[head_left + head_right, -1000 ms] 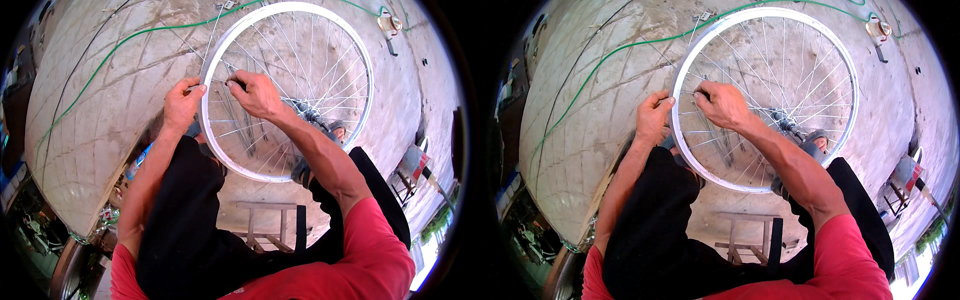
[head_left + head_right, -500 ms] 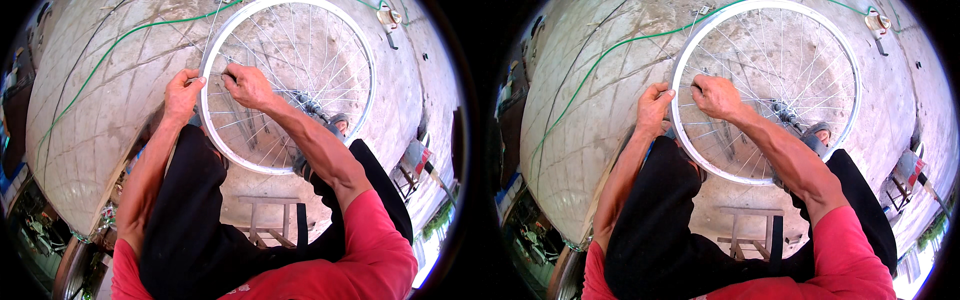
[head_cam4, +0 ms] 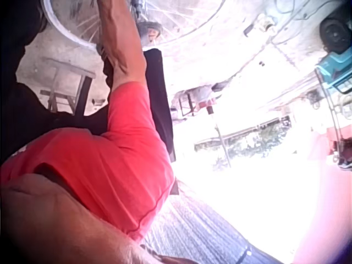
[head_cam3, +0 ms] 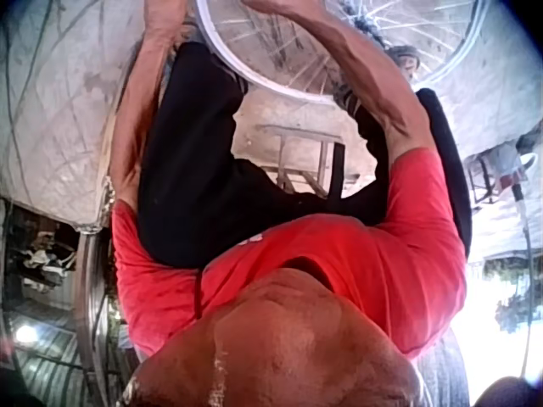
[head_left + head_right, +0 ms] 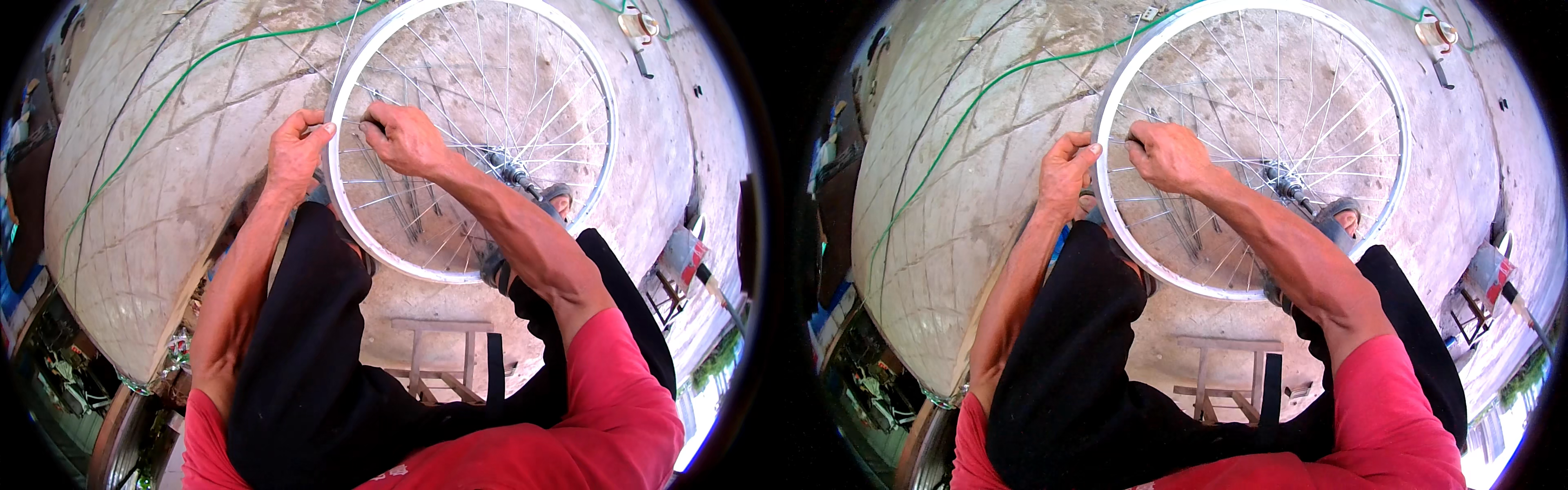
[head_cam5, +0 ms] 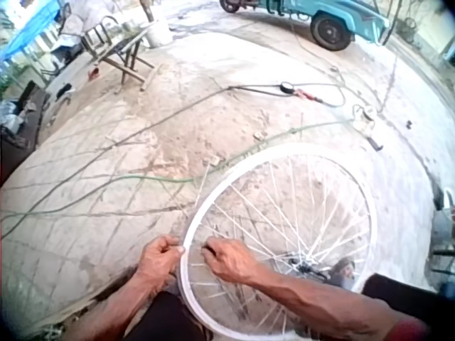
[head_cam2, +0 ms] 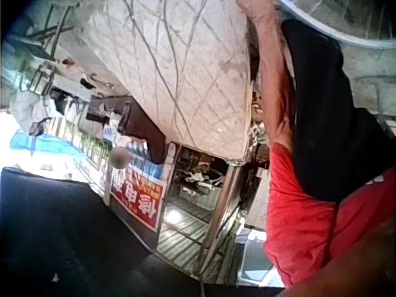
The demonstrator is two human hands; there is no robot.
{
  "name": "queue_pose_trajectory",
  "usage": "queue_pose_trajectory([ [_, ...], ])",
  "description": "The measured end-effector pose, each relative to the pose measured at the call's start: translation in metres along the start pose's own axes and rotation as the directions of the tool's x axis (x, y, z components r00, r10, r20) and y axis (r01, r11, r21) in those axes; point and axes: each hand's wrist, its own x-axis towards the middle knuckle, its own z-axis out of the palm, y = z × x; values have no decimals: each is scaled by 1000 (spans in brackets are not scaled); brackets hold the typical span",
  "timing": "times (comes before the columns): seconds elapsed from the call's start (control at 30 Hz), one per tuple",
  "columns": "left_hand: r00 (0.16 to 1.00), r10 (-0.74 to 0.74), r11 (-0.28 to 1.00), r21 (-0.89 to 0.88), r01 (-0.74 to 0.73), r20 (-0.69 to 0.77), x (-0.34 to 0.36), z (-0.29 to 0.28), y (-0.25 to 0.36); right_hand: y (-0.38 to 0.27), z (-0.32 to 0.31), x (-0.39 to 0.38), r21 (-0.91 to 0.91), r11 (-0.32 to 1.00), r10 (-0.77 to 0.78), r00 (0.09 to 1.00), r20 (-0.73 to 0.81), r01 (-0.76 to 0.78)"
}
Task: The person inserts metal spokes into the holes of a bicycle wheel rim by hand and secures them into the central hub.
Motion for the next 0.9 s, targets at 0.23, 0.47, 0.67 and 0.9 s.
queue_pose_trajectory([
  [0.23, 994, -19, 999, 42, 15, 110, 43, -31, 11, -2, -9, 1, 75, 997, 17, 1000, -3, -17],
  [0.47, 987, 15, 455, 878, -148, 158, 135, -41, 0, -5, -12, 4, 99, 995, 30, 999, 17, -31],
  [0.67, 990, 88, 355, 925, -137, 112, 136, -1, -32, -6, -14, 2, 132, 987, 88, 995, 35, -92],
  [0.9, 999, 21, 362, 931, -43, 38, 135, 7, -22, -9, -16, 4, 130, 989, 66, 997, 51, -72],
])
